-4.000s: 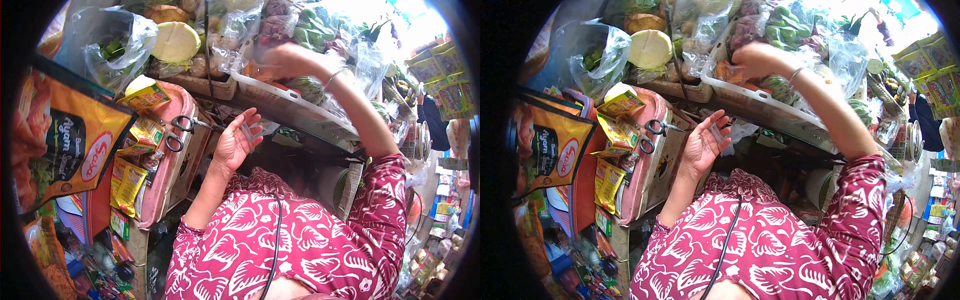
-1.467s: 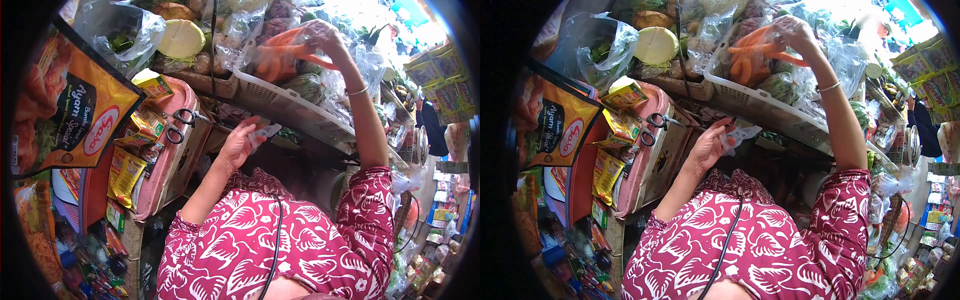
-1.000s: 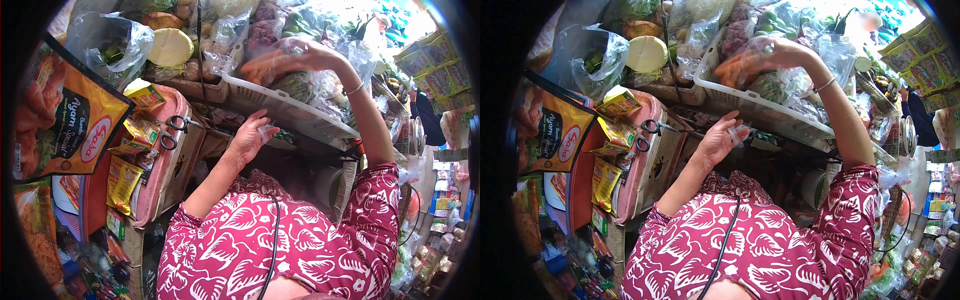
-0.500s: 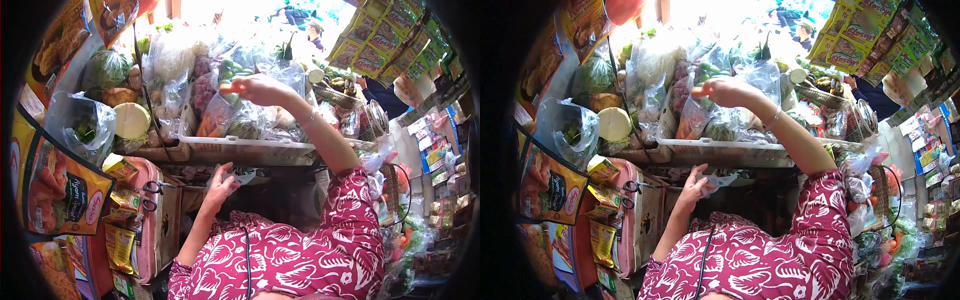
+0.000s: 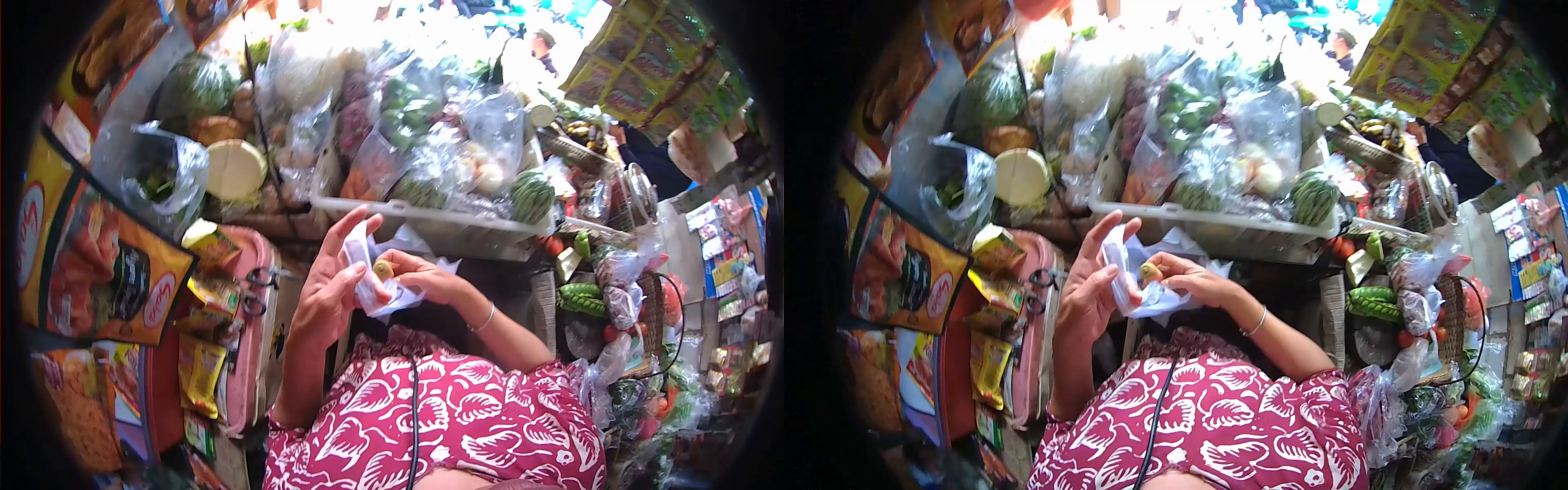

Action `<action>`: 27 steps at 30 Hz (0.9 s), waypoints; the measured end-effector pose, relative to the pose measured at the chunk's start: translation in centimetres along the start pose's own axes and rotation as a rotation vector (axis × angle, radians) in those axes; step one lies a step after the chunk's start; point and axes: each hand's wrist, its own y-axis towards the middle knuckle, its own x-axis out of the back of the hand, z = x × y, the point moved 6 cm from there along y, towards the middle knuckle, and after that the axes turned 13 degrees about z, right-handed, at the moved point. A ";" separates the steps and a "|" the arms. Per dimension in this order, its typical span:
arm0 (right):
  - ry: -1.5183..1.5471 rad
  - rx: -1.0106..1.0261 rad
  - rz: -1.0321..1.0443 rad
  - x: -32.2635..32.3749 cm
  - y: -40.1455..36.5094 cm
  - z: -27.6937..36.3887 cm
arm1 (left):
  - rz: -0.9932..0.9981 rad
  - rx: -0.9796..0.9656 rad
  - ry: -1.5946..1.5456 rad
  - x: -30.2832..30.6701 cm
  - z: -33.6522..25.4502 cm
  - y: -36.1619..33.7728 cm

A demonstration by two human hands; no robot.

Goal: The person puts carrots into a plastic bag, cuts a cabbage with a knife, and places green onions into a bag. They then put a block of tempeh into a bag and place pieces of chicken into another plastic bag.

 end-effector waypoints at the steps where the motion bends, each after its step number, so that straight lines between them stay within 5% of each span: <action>1: -0.167 -0.071 0.057 0.1 0.2 -0.7 | -0.016 0.008 0.020 -0.2 -0.1 -0.3; 3: -0.847 -0.520 0.083 0.7 -0.3 -1.0 | 0.031 0.045 0.029 0.1 0.5 -0.9; 4: -1.131 -0.366 0.142 0.5 -0.1 0.4 | 0.025 0.053 0.069 0.5 0.9 -1.3; 5: -1.083 -0.473 0.127 -0.2 0.2 3.3 | 0.025 0.055 0.110 0.7 1.4 -1.4; 9: -0.880 -0.053 -0.579 3.5 -1.1 15.8 | -0.027 0.122 0.175 2.1 4.1 -2.2; 10: -1.073 0.077 -0.613 5.0 -0.4 18.0 | -0.019 0.114 0.147 2.3 5.0 -2.4; 13: -1.183 0.033 -0.467 9.5 5.0 18.3 | -0.015 0.238 0.193 2.5 6.6 -3.0; 15: -1.434 -0.344 -0.300 12.0 9.0 15.7 | -0.022 0.218 0.195 1.9 6.2 -3.4; 17: -1.540 -0.332 -0.080 13.0 12.3 12.2 | -0.033 0.200 0.199 1.8 5.9 -3.9; 23: -1.808 -0.347 -0.056 14.5 16.0 7.0 | -0.119 0.102 0.157 2.6 4.8 -5.9; 27: -1.813 -0.118 -0.091 12.9 15.6 8.2 | -0.144 0.074 0.161 2.9 4.8 -6.7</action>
